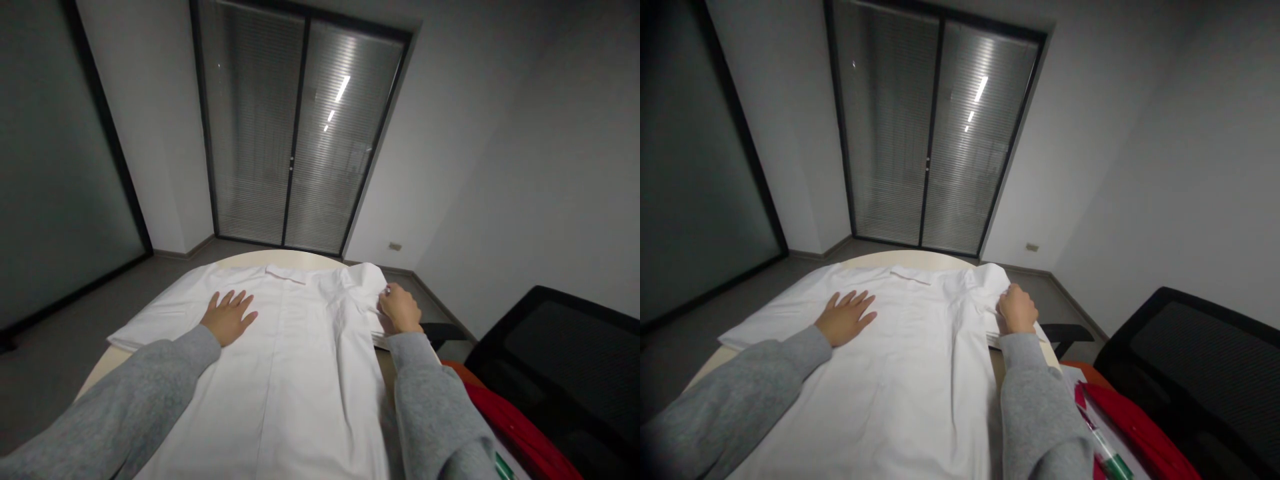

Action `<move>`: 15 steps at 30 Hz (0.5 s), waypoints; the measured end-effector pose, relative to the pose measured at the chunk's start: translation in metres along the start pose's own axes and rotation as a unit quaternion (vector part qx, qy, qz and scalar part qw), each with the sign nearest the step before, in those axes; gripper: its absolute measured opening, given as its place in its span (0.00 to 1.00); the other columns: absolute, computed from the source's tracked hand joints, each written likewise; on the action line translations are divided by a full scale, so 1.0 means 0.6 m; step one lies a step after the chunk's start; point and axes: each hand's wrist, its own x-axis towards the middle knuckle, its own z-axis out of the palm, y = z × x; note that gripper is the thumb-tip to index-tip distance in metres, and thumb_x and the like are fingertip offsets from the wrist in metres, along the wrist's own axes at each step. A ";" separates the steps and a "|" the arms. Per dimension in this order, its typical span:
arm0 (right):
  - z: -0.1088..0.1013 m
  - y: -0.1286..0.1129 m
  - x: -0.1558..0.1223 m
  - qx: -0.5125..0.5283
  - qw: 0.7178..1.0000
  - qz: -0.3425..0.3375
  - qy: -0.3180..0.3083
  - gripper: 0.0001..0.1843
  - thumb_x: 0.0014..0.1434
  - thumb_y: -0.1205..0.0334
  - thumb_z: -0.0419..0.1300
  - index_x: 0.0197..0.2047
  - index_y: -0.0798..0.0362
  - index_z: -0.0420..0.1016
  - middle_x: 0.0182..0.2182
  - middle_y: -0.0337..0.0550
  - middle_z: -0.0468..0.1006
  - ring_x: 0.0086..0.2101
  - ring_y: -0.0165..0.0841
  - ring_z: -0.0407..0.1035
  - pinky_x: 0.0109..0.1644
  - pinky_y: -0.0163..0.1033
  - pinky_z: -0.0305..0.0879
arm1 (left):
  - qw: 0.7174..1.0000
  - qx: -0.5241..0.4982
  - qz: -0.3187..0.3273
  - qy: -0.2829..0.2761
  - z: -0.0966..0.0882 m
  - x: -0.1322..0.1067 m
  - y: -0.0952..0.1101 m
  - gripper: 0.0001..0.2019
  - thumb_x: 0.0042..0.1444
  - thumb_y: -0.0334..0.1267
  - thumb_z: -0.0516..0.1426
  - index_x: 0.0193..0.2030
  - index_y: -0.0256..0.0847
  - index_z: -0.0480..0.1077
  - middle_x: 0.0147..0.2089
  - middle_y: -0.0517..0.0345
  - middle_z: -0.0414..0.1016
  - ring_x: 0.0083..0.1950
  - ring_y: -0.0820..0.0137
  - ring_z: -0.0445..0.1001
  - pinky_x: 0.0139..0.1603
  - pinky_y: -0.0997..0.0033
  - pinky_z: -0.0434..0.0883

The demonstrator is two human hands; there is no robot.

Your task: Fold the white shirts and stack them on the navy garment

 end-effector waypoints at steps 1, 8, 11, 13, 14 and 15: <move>0.000 0.001 -0.001 0.000 1.000 0.000 0.005 0.25 0.65 0.58 0.53 0.64 0.50 0.71 0.52 0.62 0.79 0.53 0.52 0.76 0.51 0.50 0.69 | 1.000 0.002 -0.003 0.002 -0.002 -0.003 0.002 0.29 0.71 0.55 0.46 0.75 0.49 0.62 0.79 0.52 0.56 0.78 0.46 0.52 0.75 0.34 0.43; -0.014 -0.002 -0.020 0.006 0.999 -0.014 0.038 0.22 0.66 0.61 0.53 0.60 0.55 0.75 0.50 0.66 0.80 0.51 0.56 0.76 0.51 0.55 0.69 | 0.961 -0.012 0.271 0.060 -0.042 0.011 0.080 0.17 0.70 0.39 0.48 0.59 0.46 0.74 0.67 0.48 0.72 0.69 0.56 0.66 0.70 0.51 0.59; -0.033 -0.038 -0.045 0.014 0.993 -0.073 0.087 0.23 0.68 0.62 0.50 0.62 0.57 0.72 0.59 0.71 0.72 0.60 0.60 0.66 0.61 0.63 0.60 | 0.948 -0.035 0.316 0.009 -0.051 0.068 0.135 0.16 0.68 0.45 0.52 0.58 0.46 0.73 0.59 0.47 0.75 0.60 0.56 0.71 0.58 0.54 0.69; -0.032 -0.081 -0.075 0.028 0.980 -0.163 0.106 0.24 0.71 0.60 0.48 0.67 0.54 0.67 0.65 0.64 0.68 0.65 0.56 0.60 0.67 0.59 0.53 | 0.951 -0.035 0.308 0.009 -0.046 0.117 0.163 0.16 0.66 0.48 0.56 0.55 0.45 0.75 0.58 0.47 0.77 0.59 0.55 0.72 0.56 0.56 0.71; -0.024 -0.105 -0.094 0.039 0.969 -0.222 0.099 0.24 0.71 0.60 0.48 0.68 0.51 0.66 0.65 0.58 0.69 0.64 0.51 0.61 0.68 0.54 0.53 | 0.952 -0.035 0.303 0.017 -0.042 0.142 0.172 0.16 0.65 0.48 0.57 0.53 0.45 0.76 0.57 0.47 0.78 0.58 0.56 0.72 0.56 0.58 0.70; -0.010 -0.128 -0.115 0.048 0.954 -0.284 0.080 0.23 0.72 0.58 0.50 0.67 0.49 0.67 0.63 0.52 0.72 0.62 0.45 0.63 0.67 0.47 0.55 | 0.955 -0.039 0.291 0.033 -0.039 0.167 0.177 0.15 0.63 0.48 0.58 0.52 0.46 0.77 0.56 0.49 0.79 0.58 0.57 0.73 0.56 0.59 0.70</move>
